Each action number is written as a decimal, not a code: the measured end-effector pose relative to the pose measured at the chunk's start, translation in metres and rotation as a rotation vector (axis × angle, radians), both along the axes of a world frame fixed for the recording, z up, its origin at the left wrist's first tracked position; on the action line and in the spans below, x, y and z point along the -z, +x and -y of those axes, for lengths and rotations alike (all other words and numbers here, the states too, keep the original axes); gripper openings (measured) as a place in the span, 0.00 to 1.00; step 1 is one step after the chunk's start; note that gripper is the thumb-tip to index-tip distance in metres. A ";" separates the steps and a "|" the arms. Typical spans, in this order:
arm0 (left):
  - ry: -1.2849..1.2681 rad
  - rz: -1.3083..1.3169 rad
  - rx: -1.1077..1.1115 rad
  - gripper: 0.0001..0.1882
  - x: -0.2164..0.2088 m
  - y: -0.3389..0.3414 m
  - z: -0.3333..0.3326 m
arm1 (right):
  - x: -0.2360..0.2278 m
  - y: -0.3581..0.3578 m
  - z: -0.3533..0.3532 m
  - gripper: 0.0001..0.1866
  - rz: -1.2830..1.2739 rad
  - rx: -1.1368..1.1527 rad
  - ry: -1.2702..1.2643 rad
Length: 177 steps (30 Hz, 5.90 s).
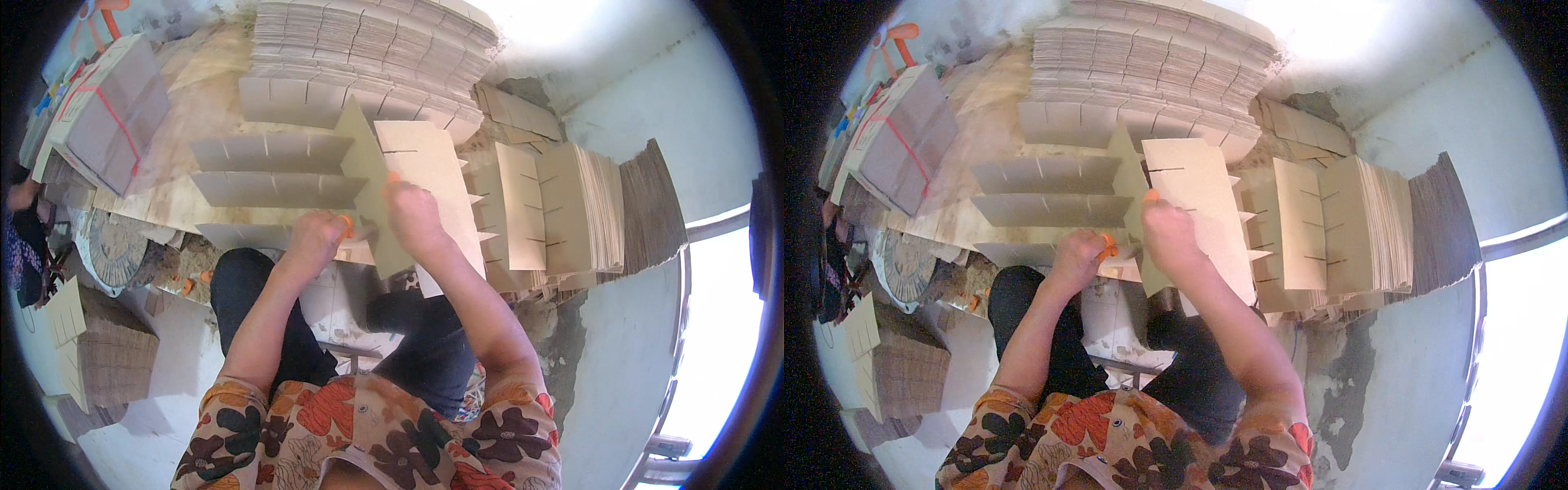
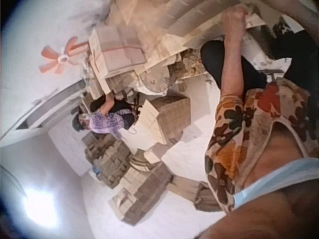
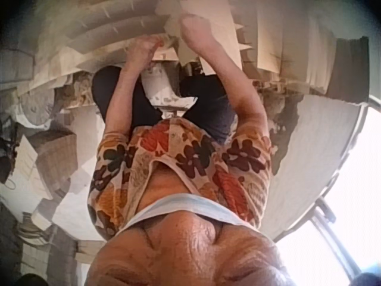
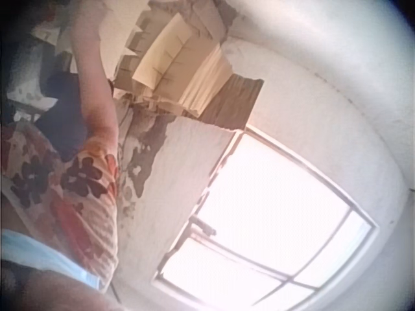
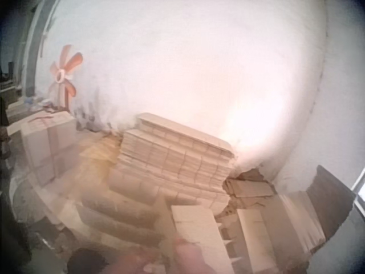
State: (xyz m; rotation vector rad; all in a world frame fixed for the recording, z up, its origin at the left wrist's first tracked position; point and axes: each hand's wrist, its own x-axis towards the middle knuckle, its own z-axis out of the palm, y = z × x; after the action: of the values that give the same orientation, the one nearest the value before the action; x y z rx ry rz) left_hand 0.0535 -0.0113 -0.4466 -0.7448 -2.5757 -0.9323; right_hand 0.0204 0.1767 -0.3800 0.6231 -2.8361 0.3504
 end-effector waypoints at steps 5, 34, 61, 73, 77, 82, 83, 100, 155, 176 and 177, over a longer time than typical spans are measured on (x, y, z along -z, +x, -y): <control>0.043 -0.018 -0.024 0.06 -0.004 0.001 0.005 | -0.032 0.014 0.006 0.12 0.130 -0.013 0.160; 0.019 -0.129 -0.027 0.15 -0.018 0.007 0.001 | 0.021 -0.001 -0.150 0.16 0.466 0.674 -0.831; 0.117 -0.172 -0.087 0.05 -0.002 0.019 0.054 | -0.047 -0.001 0.050 0.08 -0.203 -0.083 -0.368; 0.112 -0.180 -0.063 0.07 0.002 0.012 0.051 | 0.004 -0.023 0.071 0.05 0.053 -0.108 -0.241; 0.103 -0.186 -0.056 0.05 0.003 0.010 0.049 | -0.003 -0.024 0.080 0.07 0.148 -0.038 -0.059; 0.111 -0.154 -0.101 0.06 0.010 0.008 0.055 | -0.056 -0.003 0.081 0.15 0.341 -0.109 0.195; 0.107 -0.158 -0.101 0.06 0.011 0.008 0.054 | -0.058 0.006 0.078 0.18 0.379 -0.127 0.231; 0.087 -0.289 -0.103 0.18 -0.024 0.029 0.049 | -0.025 0.049 -0.018 0.27 -0.178 0.316 -0.110; 0.077 -0.228 -0.322 0.07 -0.005 0.034 0.109 | -0.067 0.000 0.103 0.18 -0.161 -0.109 -0.345; 0.126 -0.208 -0.285 0.09 -0.004 0.032 0.111 | -0.055 -0.016 0.128 0.03 -0.005 -0.152 -0.295; 0.124 -0.225 -0.293 0.08 -0.004 0.031 0.110 | -0.045 -0.019 0.128 0.03 -0.020 -0.175 -0.299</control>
State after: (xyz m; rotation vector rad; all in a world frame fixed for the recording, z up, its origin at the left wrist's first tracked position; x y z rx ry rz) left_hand 0.0845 -0.1212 -0.4426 -0.3977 -2.3253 -0.8522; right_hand 0.0017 0.0488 -0.3350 0.8033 -2.6390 0.7759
